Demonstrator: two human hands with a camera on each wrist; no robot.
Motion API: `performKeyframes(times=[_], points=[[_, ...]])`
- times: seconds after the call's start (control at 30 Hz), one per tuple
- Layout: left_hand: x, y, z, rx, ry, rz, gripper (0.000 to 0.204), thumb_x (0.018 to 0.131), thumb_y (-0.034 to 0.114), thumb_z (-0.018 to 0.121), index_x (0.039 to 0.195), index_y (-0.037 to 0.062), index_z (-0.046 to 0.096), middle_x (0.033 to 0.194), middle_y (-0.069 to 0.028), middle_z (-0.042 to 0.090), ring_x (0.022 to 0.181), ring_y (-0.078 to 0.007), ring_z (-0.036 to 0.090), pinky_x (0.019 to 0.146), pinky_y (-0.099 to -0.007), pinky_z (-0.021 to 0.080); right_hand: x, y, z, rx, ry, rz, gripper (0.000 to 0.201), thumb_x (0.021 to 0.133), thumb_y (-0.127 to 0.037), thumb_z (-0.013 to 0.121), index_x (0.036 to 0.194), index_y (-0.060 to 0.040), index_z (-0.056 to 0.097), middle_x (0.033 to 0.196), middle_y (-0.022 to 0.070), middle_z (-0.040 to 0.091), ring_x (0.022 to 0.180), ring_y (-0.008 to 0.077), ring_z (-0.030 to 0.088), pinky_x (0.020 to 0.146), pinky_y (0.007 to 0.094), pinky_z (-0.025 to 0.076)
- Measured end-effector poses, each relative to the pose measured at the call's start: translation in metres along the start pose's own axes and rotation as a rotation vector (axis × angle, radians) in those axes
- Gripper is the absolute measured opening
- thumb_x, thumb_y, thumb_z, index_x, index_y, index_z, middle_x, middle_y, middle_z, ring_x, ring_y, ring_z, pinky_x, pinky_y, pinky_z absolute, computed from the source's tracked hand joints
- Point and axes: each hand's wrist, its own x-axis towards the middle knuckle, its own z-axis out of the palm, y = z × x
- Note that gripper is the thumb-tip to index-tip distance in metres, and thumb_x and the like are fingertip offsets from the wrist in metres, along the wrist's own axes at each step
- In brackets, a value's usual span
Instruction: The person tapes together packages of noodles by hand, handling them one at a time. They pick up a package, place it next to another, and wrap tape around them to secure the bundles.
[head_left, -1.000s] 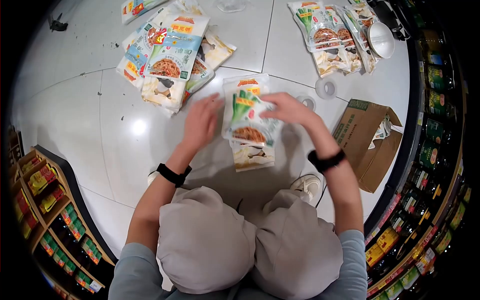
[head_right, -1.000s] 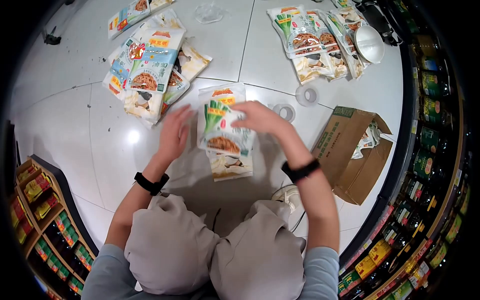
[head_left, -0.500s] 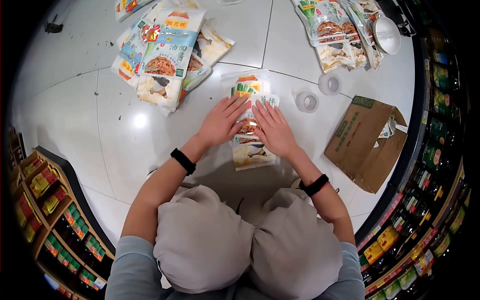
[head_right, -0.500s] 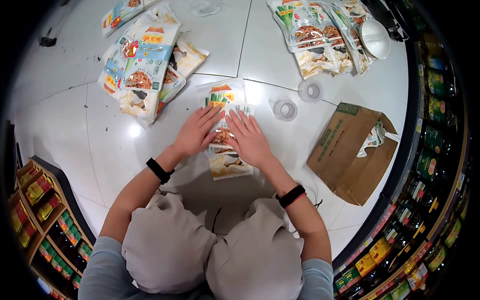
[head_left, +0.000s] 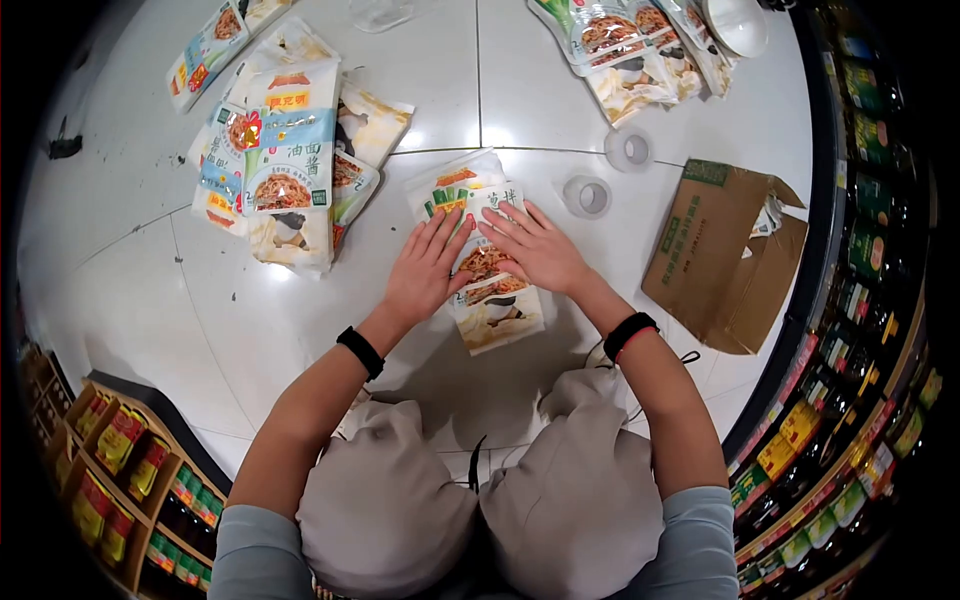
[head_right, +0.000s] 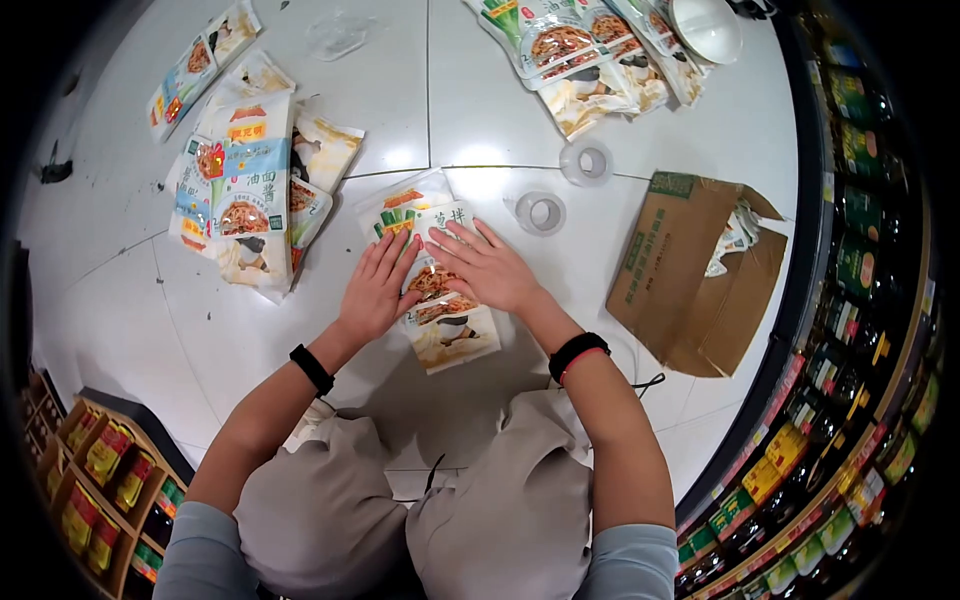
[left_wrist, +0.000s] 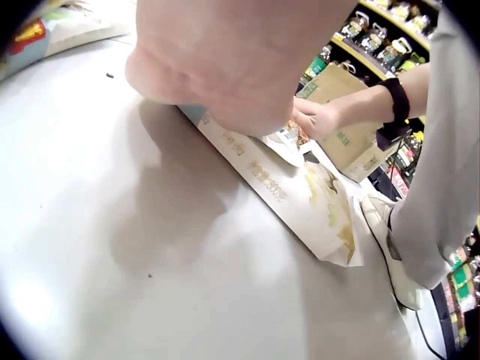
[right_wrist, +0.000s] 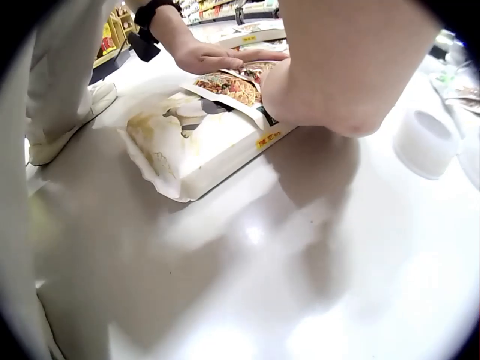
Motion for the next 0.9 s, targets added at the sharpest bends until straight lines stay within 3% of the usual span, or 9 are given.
performKeyframes(times=[0.2, 0.27, 0.4, 0.43, 0.5, 0.6, 0.73, 0.8, 0.9], points=[[0.004, 0.005, -0.013, -0.118, 0.140, 0.022, 0.064, 0.075, 0.030, 0.066, 0.128, 0.0056, 0.039, 0.134, -0.0139, 0.035, 0.122, -0.0332, 0.034, 0.099, -0.0433, 0.030, 0.006, -0.002, -0.029, -0.117, -0.076, -0.032, 0.064, 0.082, -0.038, 0.057, 0.138, -0.0189, 0.032, 0.142, -0.0008, 0.032, 0.130, 0.0228, 0.030, 0.108, 0.0403, 0.024], [0.008, 0.004, -0.017, -0.161, 0.157, 0.021, 0.061, 0.072, 0.029, 0.068, 0.123, 0.0050, 0.044, 0.131, -0.0140, 0.038, 0.120, -0.0333, 0.036, 0.097, -0.0430, 0.031, -0.001, -0.009, -0.045, -0.064, -0.042, 0.039, 0.065, 0.080, -0.033, 0.061, 0.137, -0.0169, 0.033, 0.142, 0.0017, 0.032, 0.130, 0.0257, 0.031, 0.107, 0.0394, 0.026], [0.010, 0.004, -0.022, -0.196, 0.116, -0.001, 0.055, 0.069, 0.025, 0.069, 0.116, 0.0055, 0.048, 0.131, -0.0132, 0.039, 0.120, -0.0341, 0.035, 0.099, -0.0437, 0.030, -0.038, -0.024, -0.071, -0.072, 0.121, 0.398, 0.056, 0.079, -0.017, 0.061, 0.131, -0.0122, 0.041, 0.137, 0.0080, 0.037, 0.125, 0.0290, 0.036, 0.103, 0.0398, 0.031], [0.010, 0.004, -0.022, -0.142, 0.127, 0.113, 0.054, 0.070, 0.024, 0.068, 0.118, 0.0080, 0.048, 0.132, -0.0119, 0.038, 0.123, -0.0343, 0.034, 0.102, -0.0437, 0.028, -0.051, -0.027, -0.075, -0.086, 0.139, 0.525, 0.052, 0.078, -0.012, 0.059, 0.128, -0.0109, 0.044, 0.134, 0.0097, 0.039, 0.123, 0.0297, 0.038, 0.102, 0.0401, 0.032], [0.009, 0.008, -0.023, -0.068, 0.087, 0.289, 0.053, 0.076, 0.024, 0.064, 0.126, 0.0175, 0.046, 0.138, -0.0074, 0.036, 0.128, -0.0338, 0.029, 0.107, -0.0454, 0.022, -0.078, -0.030, -0.080, -0.108, 0.075, 0.559, 0.049, 0.077, -0.010, 0.059, 0.125, -0.0099, 0.045, 0.132, 0.0103, 0.041, 0.121, 0.0298, 0.039, 0.100, 0.0400, 0.034], [0.001, 0.004, -0.005, -0.013, 0.068, 0.356, 0.056, 0.078, 0.026, 0.063, 0.130, 0.0212, 0.043, 0.139, -0.0053, 0.035, 0.128, -0.0321, 0.030, 0.106, -0.0478, 0.023, -0.094, -0.031, -0.076, -0.135, 0.021, 0.561, 0.046, 0.075, -0.007, 0.060, 0.120, -0.0083, 0.049, 0.124, 0.0095, 0.050, 0.114, 0.0299, 0.045, 0.095, 0.0396, 0.037], [-0.004, 0.016, 0.001, -0.052, 0.060, 0.224, 0.053, 0.078, 0.029, 0.063, 0.127, 0.0229, 0.046, 0.139, -0.0017, 0.035, 0.128, -0.0308, 0.029, 0.106, -0.0479, 0.023, -0.084, -0.018, -0.057, -0.134, 0.069, 0.545, 0.050, 0.074, -0.007, 0.061, 0.122, -0.0096, 0.048, 0.121, 0.0080, 0.052, 0.107, 0.0273, 0.050, 0.091, 0.0387, 0.040], [-0.005, 0.022, 0.002, -0.041, 0.066, 0.185, 0.051, 0.076, 0.028, 0.065, 0.124, 0.0238, 0.049, 0.137, -0.0017, 0.037, 0.127, -0.0306, 0.030, 0.105, -0.0479, 0.025, -0.065, -0.007, -0.051, -0.158, 0.221, 0.587, 0.046, 0.071, -0.009, 0.062, 0.116, -0.0088, 0.052, 0.115, 0.0064, 0.055, 0.101, 0.0262, 0.052, 0.082, 0.0381, 0.042], [-0.004, 0.026, -0.002, -0.020, 0.094, 0.198, 0.049, 0.073, 0.025, 0.068, 0.119, 0.0231, 0.052, 0.134, -0.0022, 0.040, 0.124, -0.0303, 0.034, 0.102, -0.0484, 0.029, -0.050, 0.025, -0.034, -0.219, 0.164, 0.612, 0.041, 0.074, -0.013, 0.063, 0.114, -0.0111, 0.052, 0.111, 0.0044, 0.055, 0.096, 0.0268, 0.052, 0.083, 0.0384, 0.041]])
